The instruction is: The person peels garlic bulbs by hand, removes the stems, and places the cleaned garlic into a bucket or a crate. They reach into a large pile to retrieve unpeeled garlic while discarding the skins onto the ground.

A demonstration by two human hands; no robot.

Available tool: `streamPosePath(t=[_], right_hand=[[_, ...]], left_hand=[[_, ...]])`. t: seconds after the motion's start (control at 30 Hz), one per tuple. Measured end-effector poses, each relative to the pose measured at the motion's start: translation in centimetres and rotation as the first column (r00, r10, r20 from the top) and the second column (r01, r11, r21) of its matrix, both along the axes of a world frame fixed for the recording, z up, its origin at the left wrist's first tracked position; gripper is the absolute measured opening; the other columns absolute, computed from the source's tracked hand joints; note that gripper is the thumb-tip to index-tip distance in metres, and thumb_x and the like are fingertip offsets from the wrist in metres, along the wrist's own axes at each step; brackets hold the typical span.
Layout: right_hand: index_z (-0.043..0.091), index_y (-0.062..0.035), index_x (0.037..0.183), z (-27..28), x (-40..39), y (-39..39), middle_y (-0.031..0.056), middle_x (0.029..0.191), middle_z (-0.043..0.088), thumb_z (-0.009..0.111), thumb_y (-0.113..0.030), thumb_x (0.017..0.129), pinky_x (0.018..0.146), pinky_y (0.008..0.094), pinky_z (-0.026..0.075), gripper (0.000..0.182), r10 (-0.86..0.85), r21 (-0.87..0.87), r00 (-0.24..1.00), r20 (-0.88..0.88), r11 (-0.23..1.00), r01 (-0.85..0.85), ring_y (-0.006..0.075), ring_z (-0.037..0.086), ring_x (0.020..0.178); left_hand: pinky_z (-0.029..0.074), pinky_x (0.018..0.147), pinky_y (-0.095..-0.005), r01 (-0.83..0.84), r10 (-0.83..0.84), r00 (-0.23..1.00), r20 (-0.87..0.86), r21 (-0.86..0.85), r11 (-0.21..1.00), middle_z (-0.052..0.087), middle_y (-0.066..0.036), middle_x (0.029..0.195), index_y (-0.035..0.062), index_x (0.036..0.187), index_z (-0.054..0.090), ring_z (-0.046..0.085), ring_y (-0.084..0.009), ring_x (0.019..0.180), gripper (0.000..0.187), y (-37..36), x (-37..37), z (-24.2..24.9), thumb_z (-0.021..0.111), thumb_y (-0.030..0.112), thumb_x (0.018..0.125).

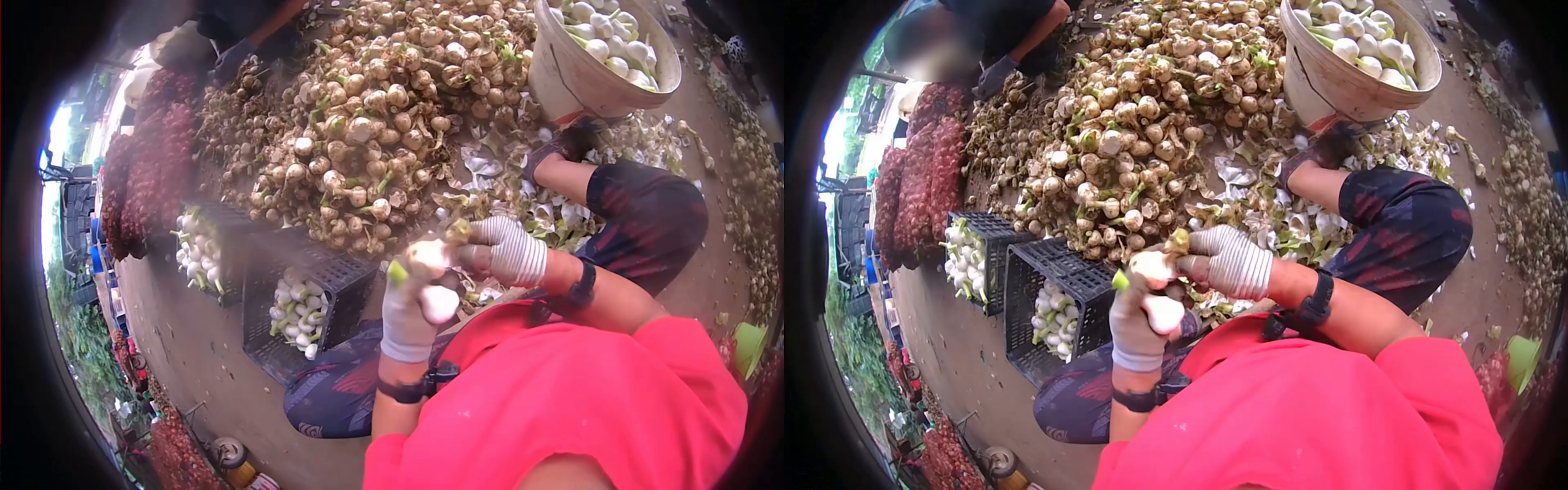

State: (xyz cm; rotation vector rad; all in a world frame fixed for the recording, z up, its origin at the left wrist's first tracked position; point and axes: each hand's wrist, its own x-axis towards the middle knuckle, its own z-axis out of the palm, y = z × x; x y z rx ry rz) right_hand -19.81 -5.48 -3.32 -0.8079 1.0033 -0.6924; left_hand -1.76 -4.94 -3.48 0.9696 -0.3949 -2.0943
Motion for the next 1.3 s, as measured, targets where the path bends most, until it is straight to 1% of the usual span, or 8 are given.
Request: streamPosePath(t=[0.13,0.2,0.3,0.8,1.07,1.13,1.2,1.3], right_hand=[[0.061,-0.0085,0.111,-1.6,-0.6,0.5,0.0058,0.066,0.059,0.054,-0.014,0.088,0.057,0.0286,0.048,0.025,0.077,-0.259,0.963,-0.260,0.955,-0.146,0.0110,0.056,0.060],[0.061,-0.0084,0.109,-1.7,-0.3,0.9,0.0071,0.067,0.059,0.053,-0.015,0.087,0.057,0.0308,0.048,0.024,-0.028,-0.330,0.888,-0.459,0.933,-0.141,0.0127,0.057,0.060],[0.062,-0.0078,0.105,-0.6,-0.6,0.5,0.0016,0.069,0.058,0.056,-0.019,0.088,0.055,0.0282,0.046,0.021,0.118,-0.116,0.978,-0.171,0.983,-0.139,0.0104,0.053,0.059],[0.062,-0.0097,0.085,-1.0,-2.8,-3.0,0.0143,0.072,0.064,0.060,-0.018,0.075,0.058,0.0449,0.049,0.013,-0.004,-0.293,0.383,-0.924,0.649,-0.702,0.0346,0.064,0.068],[0.062,-0.0018,0.087,1.6,-9.1,-0.3,0.0133,0.069,0.063,0.055,-0.020,0.087,0.059,0.0397,0.048,0.019,0.726,-0.646,0.681,-0.101,0.472,-0.599,0.0302,0.059,0.060],[0.054,-0.0036,0.117,-0.9,-11.3,-1.8,0.0180,0.090,0.062,0.056,-0.019,0.087,0.076,0.0362,0.049,0.034,0.243,0.506,0.959,0.143,0.815,-0.282,0.0300,0.062,0.082],[0.048,-0.0082,0.129,-1.5,-8.0,-1.7,0.0193,0.100,0.061,0.058,-0.022,0.084,0.084,0.0388,0.047,0.047,0.389,0.245,0.065,-0.919,0.693,-0.678,0.0341,0.061,0.094],[0.049,-0.0076,0.125,-3.5,-7.6,-1.3,0.0212,0.105,0.061,0.061,-0.024,0.079,0.084,0.0436,0.047,0.050,0.084,-0.132,0.282,-0.956,0.734,-0.666,0.0358,0.060,0.098]], left_hand=[[0.048,0.053,-0.0272,-0.174,0.211,0.975,-0.068,0.349,0.921,0.059,-0.007,0.079,0.0034,0.104,0.058,0.059,-0.0161,0.064,0.028,-0.8,-1.3,-1.0,0.049,0.026,0.090],[0.049,0.060,-0.0258,0.142,0.514,0.468,0.719,-0.635,0.759,0.060,-0.006,0.081,-0.0011,0.105,0.058,0.058,-0.0135,0.068,0.024,-0.4,-1.9,-0.5,0.059,0.017,0.089],[0.048,0.065,-0.0248,0.565,0.558,0.322,0.765,-0.628,0.535,0.060,-0.006,0.083,-0.0028,0.104,0.060,0.057,-0.0123,0.073,0.022,0.3,-1.5,-0.5,0.063,0.006,0.084],[0.048,0.069,-0.0282,0.460,-0.007,0.767,0.641,-0.543,0.703,0.063,-0.013,0.082,-0.0021,0.081,0.064,0.061,-0.0188,0.073,0.017,-1.7,1.1,1.0,0.054,-0.007,0.068],[0.054,0.072,-0.0439,-0.428,0.418,0.898,-0.134,-0.057,0.902,0.066,-0.006,0.097,0.0113,0.108,0.061,0.065,-0.0241,0.085,0.032,-3.2,4.0,-5.7,0.058,0.036,0.088],[0.055,0.070,-0.0346,-0.461,0.445,0.879,-0.172,-0.065,0.885,0.063,-0.008,0.098,0.0051,0.105,0.060,0.063,-0.0182,0.087,0.028,-3.6,2.8,-5.3,0.056,0.028,0.090],[0.054,0.071,-0.0294,-0.364,0.334,0.920,-0.205,-0.130,0.922,0.063,-0.008,0.099,0.0036,0.106,0.060,0.062,-0.0191,0.089,0.029,-3.5,1.4,-4.5,0.055,0.027,0.091],[0.054,0.070,-0.0303,-0.312,0.297,0.935,-0.194,-0.050,0.949,0.062,-0.013,0.101,-0.0047,0.111,0.055,0.062,-0.0212,0.086,0.040,-4.7,-1.6,-4.9,0.055,0.030,0.091]])
